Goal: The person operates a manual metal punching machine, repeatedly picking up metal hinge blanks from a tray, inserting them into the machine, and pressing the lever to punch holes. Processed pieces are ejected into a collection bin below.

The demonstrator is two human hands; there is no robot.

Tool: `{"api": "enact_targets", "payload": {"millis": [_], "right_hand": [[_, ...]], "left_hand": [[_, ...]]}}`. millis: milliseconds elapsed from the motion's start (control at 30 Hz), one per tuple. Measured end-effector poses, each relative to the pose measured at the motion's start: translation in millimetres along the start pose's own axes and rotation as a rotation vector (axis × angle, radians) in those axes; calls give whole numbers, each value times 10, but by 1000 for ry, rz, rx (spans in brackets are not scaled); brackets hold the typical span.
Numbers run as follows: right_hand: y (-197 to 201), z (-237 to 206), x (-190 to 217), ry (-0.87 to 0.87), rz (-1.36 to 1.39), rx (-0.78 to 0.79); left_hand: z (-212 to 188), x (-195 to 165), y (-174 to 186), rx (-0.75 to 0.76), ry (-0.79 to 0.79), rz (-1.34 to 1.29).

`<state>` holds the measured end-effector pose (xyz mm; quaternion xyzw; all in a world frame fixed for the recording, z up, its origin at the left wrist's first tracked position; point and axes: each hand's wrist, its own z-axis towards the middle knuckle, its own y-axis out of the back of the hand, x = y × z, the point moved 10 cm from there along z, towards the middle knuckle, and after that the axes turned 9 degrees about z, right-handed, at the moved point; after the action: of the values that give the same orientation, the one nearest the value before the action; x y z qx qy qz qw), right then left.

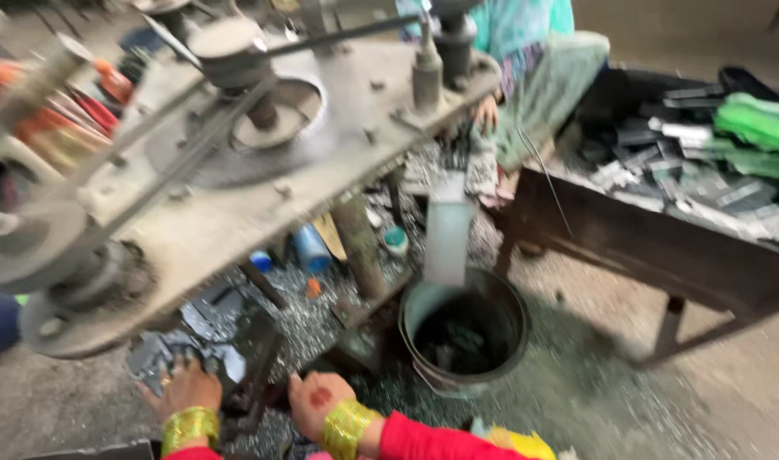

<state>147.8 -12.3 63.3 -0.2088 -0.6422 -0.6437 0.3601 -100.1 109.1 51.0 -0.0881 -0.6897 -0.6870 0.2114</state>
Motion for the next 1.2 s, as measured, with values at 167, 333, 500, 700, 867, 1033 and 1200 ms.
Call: {"api": "enact_targets", "payload": {"millis": [167,333,500,700,867,1033,1200], "right_hand": [[-84,67,42,52,-118,187],[-63,22,127,99,-203,232],[142,1,197,164,-258,158],[239,82,175,118,-217,151],[216,148,154,101,-244,159],[202,133,115,134,-289,181],[168,137,56,101,-285,222]], "left_hand": [[-503,-198,126,129,-40,70],[-1076,-265,449,-108,20,-25],[-959,-246,511,-276,36,-301],[-1161,-340,781,-577,-145,-251],[-940,-80,806,-389,181,-591],[-555,-623,922,-432,169,-298],[-742,-584,641,-395,183,-497]]}}
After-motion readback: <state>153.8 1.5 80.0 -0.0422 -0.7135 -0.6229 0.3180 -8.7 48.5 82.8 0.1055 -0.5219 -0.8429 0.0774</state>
